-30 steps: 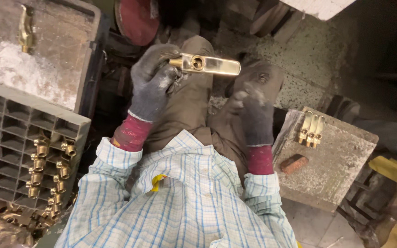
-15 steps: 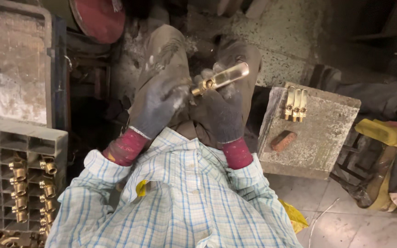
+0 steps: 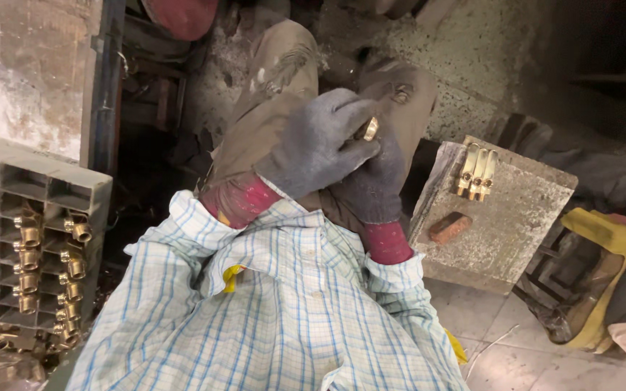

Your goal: The person sits on the floor and repeatedly rubs small brass fittings with a cloth to clean or polish them. They handle the parts one at a time, rotating them to wipe different surfaces, and place finished pieces on a nearby metal block.

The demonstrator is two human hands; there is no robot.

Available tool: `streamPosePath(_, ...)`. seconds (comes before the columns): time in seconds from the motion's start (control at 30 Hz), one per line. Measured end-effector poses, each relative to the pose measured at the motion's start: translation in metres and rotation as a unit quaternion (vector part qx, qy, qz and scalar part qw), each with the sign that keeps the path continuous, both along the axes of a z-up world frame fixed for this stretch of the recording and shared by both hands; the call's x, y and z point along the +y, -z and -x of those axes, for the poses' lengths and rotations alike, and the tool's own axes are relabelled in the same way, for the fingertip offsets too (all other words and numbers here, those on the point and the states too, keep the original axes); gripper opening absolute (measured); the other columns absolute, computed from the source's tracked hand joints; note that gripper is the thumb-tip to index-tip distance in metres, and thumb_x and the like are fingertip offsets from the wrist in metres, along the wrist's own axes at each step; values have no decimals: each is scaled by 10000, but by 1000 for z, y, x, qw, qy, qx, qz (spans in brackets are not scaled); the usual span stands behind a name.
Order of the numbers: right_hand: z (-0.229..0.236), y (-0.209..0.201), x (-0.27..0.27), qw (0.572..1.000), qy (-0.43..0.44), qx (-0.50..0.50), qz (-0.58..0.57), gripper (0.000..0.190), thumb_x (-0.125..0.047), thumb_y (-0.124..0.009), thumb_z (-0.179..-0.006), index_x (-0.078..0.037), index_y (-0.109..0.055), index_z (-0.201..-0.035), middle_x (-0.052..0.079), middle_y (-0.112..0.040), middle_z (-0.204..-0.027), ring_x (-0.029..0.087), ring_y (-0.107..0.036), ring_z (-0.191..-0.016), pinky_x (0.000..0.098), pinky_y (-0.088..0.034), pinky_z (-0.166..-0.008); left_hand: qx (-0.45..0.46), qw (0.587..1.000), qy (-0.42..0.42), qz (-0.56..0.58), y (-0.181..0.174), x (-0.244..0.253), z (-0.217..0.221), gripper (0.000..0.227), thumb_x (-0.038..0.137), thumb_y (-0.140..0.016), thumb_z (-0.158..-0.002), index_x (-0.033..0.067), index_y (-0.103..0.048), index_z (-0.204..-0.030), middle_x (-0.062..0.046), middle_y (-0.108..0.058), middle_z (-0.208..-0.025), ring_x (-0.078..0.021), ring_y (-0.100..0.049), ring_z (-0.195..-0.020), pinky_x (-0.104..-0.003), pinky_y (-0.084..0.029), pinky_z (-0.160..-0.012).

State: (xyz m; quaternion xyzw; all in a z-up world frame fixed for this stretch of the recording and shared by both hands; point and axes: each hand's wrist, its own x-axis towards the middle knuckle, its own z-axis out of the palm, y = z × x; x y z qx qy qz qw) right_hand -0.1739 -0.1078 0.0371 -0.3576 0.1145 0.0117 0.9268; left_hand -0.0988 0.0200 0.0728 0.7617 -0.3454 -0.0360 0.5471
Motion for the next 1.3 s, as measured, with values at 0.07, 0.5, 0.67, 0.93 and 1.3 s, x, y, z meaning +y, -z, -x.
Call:
streamPosePath(0.07,-6,-6,-6,965,-34,44,-255,366,-326,-528,-1115,-24,-586,-1313,133,-678,-1224,234,-662,-1151,387,-543,-1030,32,999,21,12,0,2,-7,471,197,-830,-837,-4,-665,-1229,-163,-654,-1095,-313,-678,-976,-377,-568,-831)
streamPosePath(0.5,3,-19,-37,896,-145,41,417,354,29,-669,-909,4,-612,-1258,74,-700,-1151,173,-694,-1031,319,-592,-890,187,977,103,-19,-10,5,-35,328,188,-771,-914,38,-684,-1193,-89,-668,-1073,-198,-676,-963,-306,-560,-861)
streamPosePath(0.67,-7,5,-36,821,-128,67,552,268,-3,-669,-918,10,-686,-1185,146,-772,-1070,237,-735,-991,377,-594,-838,127,990,41,37,7,-10,-34,312,195,-821,-903,20,-695,-1129,-123,-684,-1078,-244,-687,-1003,-333,-552,-884)
streamPosePath(0.93,-55,54,-55,741,-101,130,651,472,-188,-733,-915,5,-525,-1292,192,-750,-1089,309,-754,-1037,381,-588,-862,160,987,16,17,81,-48,-64,409,196,-765,-922,5,-639,-1261,-155,-656,-1197,-271,-677,-1098,-387,-547,-986)
streamPosePath(1.3,-79,85,-45,732,-126,181,645,483,-221,-733,-905,9,-549,-1288,202,-737,-1118,341,-729,-1038,412,-567,-841,326,944,14,47,156,-86,-85,358,142,-721,-915,2,-656,-1238,-78,-724,-1136,-150,-666,-1058,-311,-520,-957)
